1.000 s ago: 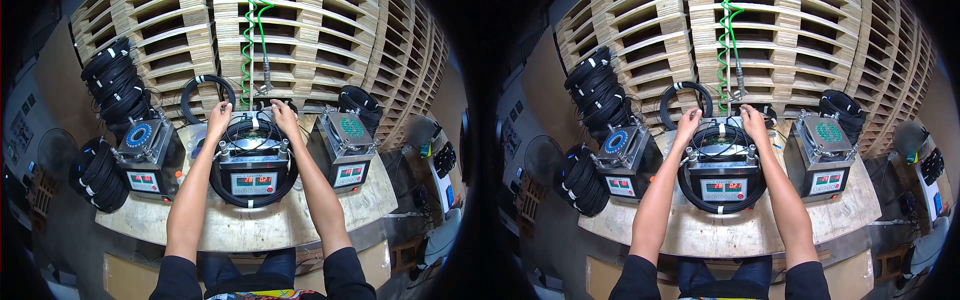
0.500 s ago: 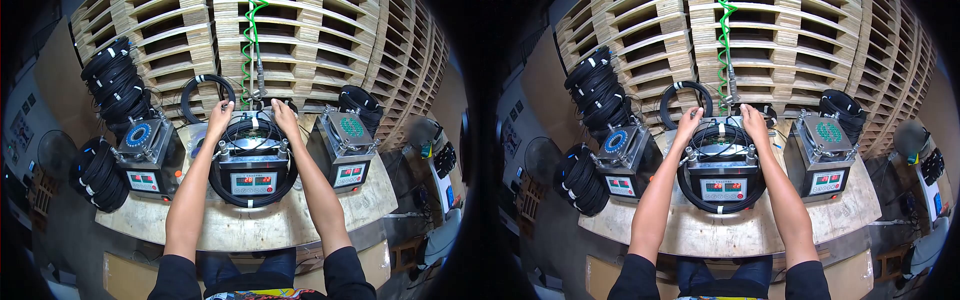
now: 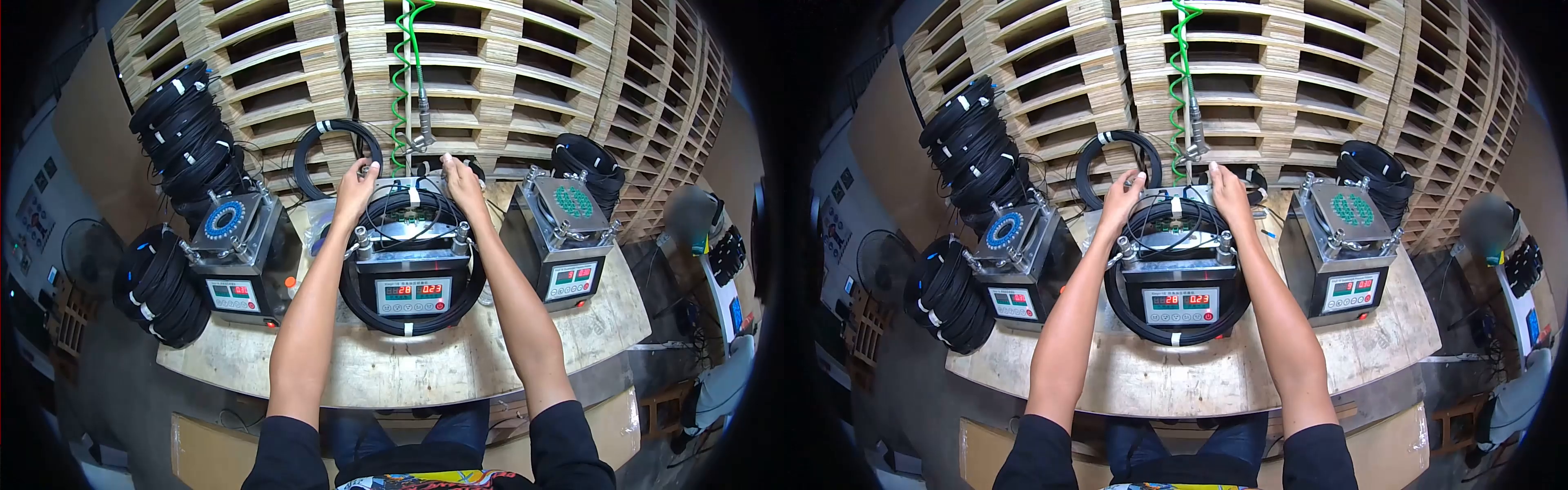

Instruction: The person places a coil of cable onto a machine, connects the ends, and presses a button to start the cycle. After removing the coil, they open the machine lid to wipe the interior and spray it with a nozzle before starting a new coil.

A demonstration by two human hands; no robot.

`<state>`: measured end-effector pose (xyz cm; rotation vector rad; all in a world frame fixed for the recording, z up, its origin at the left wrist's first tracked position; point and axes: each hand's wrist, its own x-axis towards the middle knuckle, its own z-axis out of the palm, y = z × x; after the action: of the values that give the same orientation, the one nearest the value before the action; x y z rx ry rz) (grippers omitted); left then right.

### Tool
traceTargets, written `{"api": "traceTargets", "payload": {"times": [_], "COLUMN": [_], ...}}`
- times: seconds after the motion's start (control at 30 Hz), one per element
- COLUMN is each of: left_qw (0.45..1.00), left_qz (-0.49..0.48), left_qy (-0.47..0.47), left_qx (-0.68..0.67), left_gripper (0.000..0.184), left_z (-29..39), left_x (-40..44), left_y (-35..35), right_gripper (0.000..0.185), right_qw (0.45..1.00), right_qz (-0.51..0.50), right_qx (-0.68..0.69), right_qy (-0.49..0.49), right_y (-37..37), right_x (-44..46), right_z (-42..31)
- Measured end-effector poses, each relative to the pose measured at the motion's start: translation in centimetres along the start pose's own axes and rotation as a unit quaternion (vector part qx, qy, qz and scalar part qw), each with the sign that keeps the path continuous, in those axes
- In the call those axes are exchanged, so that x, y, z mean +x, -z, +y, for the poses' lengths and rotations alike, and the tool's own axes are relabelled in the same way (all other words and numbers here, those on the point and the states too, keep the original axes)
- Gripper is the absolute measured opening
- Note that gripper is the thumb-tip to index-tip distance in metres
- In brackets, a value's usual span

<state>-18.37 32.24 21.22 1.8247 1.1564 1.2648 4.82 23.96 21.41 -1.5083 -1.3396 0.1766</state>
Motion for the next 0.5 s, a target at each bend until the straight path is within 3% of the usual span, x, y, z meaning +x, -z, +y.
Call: {"api": "traceTargets", "payload": {"times": [0.03, 0.13, 0.23, 0.5], "left_qw": [1.000, 0.998, 0.998, 1.000], "left_qz": [0.005, 0.002, 0.052, 0.020], "left_qy": [0.014, 0.055, -0.020, 0.010], "left_qx": [0.013, 0.012, 0.007, -0.001], "left_gripper": [0.062, 0.059, 0.053, 0.053], "left_z": [0.8, 0.9, -3.0, -2.8], "left_x": [-0.5, -0.2, 1.8, 1.6], "left_y": [0.2, 0.3, -0.8, -0.6], "right_gripper": [0.059, 0.055, 0.058, 0.064], "right_qw": [1.000, 0.999, 0.999, 1.000], "right_qz": [-0.006, 0.033, 0.051, 0.021], "right_qx": [0.003, 0.011, -0.005, 0.010], "right_qy": [-0.011, 0.009, -0.009, -0.002], "right_y": [0.1, 0.1, 0.2, 0.1], "right_x": [-0.1, -0.5, -0.8, 0.1], "right_z": [-0.2, -0.8, -1.3, 0.0]}}
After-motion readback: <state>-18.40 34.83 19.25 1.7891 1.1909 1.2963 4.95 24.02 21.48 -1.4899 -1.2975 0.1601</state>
